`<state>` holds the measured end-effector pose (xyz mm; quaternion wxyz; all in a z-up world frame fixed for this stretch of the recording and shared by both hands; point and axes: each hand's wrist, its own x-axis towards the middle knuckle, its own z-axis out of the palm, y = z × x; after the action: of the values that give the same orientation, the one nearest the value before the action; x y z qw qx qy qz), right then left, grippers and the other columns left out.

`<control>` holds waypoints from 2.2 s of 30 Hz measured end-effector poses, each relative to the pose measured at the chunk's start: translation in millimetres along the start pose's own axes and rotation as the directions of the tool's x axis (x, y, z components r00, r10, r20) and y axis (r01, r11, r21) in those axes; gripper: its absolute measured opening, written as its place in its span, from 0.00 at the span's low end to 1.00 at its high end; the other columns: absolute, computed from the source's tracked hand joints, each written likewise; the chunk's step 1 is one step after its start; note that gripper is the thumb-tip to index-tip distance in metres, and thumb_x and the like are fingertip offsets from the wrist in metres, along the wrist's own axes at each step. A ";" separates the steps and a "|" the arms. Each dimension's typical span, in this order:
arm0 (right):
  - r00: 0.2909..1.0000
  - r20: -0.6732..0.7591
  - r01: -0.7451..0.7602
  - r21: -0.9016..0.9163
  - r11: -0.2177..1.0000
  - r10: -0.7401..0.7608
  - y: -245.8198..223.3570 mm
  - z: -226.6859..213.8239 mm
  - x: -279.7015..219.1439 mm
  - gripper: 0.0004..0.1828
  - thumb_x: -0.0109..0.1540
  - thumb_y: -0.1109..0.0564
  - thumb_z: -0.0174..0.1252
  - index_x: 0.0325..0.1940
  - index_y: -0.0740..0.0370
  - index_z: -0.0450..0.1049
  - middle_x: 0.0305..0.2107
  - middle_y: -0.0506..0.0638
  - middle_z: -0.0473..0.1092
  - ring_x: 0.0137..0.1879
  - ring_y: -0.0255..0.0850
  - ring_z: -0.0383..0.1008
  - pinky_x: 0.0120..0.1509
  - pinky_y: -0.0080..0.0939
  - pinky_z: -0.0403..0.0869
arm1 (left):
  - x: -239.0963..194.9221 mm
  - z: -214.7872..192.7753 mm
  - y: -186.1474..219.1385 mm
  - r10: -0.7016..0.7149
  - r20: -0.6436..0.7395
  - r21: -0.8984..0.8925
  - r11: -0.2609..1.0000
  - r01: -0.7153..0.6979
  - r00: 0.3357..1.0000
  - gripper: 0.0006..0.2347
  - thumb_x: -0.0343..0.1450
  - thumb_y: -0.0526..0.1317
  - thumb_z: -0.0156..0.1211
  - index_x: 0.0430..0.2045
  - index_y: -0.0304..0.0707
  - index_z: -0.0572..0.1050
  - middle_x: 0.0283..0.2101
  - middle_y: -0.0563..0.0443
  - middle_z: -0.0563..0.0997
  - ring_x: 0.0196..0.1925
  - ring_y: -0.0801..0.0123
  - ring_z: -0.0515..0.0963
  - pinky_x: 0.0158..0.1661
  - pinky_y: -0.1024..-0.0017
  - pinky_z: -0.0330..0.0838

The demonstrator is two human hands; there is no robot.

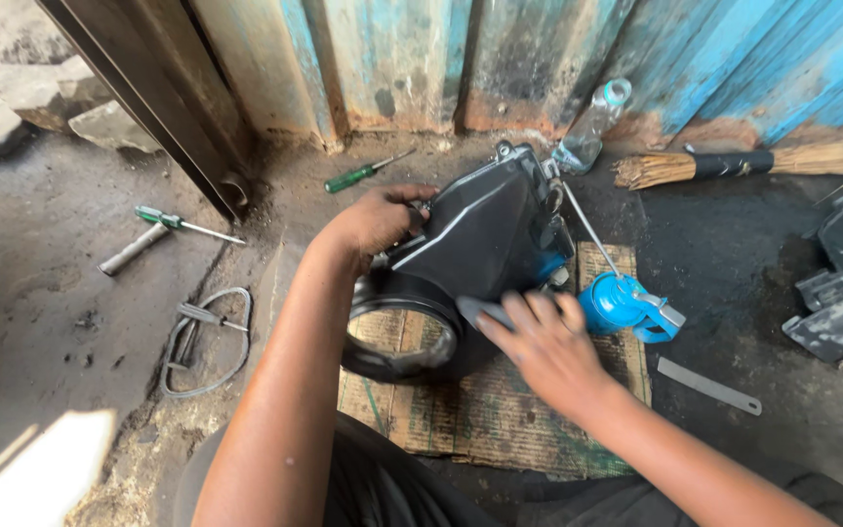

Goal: The person sits on the ground and scrubs a black motorcycle part with a cloth. They repeatedly dip the cloth into a blue spray bottle to apply liquid and wipe the surface of the part, turning it over to clean different sides.

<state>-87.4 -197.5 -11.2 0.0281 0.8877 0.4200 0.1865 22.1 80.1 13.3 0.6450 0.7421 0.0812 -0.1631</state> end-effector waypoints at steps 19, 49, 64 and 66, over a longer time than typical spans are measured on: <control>0.983 0.053 -0.178 0.036 0.983 0.176 -39.1 31.5 -30.2 0.31 0.52 0.65 0.59 0.58 0.44 0.77 0.50 0.51 0.68 0.56 0.47 0.65 0.60 0.56 0.56 | 8.6 -5.9 -11.3 0.039 -0.100 0.019 0.999 -0.037 0.994 0.19 0.68 0.55 0.67 0.34 0.36 0.79 0.33 0.47 0.82 0.35 0.66 0.78 0.39 0.64 0.75; 0.920 0.078 -0.390 0.274 0.879 0.384 -41.4 18.3 -38.2 0.28 0.49 0.70 0.59 0.53 0.57 0.79 0.45 0.58 0.66 0.55 0.54 0.65 0.58 0.53 0.63 | 23.3 13.9 -20.8 0.087 -0.276 -0.013 0.995 -0.094 0.957 0.17 0.73 0.52 0.58 0.35 0.34 0.79 0.27 0.47 0.80 0.22 0.64 0.78 0.22 0.69 0.74; 0.984 0.031 -0.176 0.149 0.973 0.173 -43.4 -3.2 -25.0 0.29 0.53 0.68 0.54 0.56 0.49 0.79 0.41 0.53 0.68 0.49 0.51 0.65 0.54 0.55 0.62 | -18.7 56.7 9.9 0.171 -0.328 0.553 0.832 0.043 0.929 0.53 0.51 0.69 0.74 0.56 0.19 0.61 0.51 0.24 0.78 0.55 0.41 0.79 0.54 0.60 0.74; 0.978 0.056 -0.207 0.106 0.973 0.202 -23.4 -9.7 -26.7 0.30 0.49 0.64 0.54 0.55 0.50 0.79 0.41 0.55 0.68 0.48 0.52 0.65 0.52 0.54 0.62 | -18.0 56.9 4.9 0.204 -0.339 0.548 0.836 0.016 0.918 0.51 0.51 0.69 0.76 0.55 0.20 0.63 0.50 0.25 0.78 0.54 0.42 0.80 0.54 0.61 0.74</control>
<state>-123.4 -203.6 -15.2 -0.0312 0.9304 0.3354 0.1446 -0.9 25.1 17.6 0.3884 0.9137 0.1192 0.0016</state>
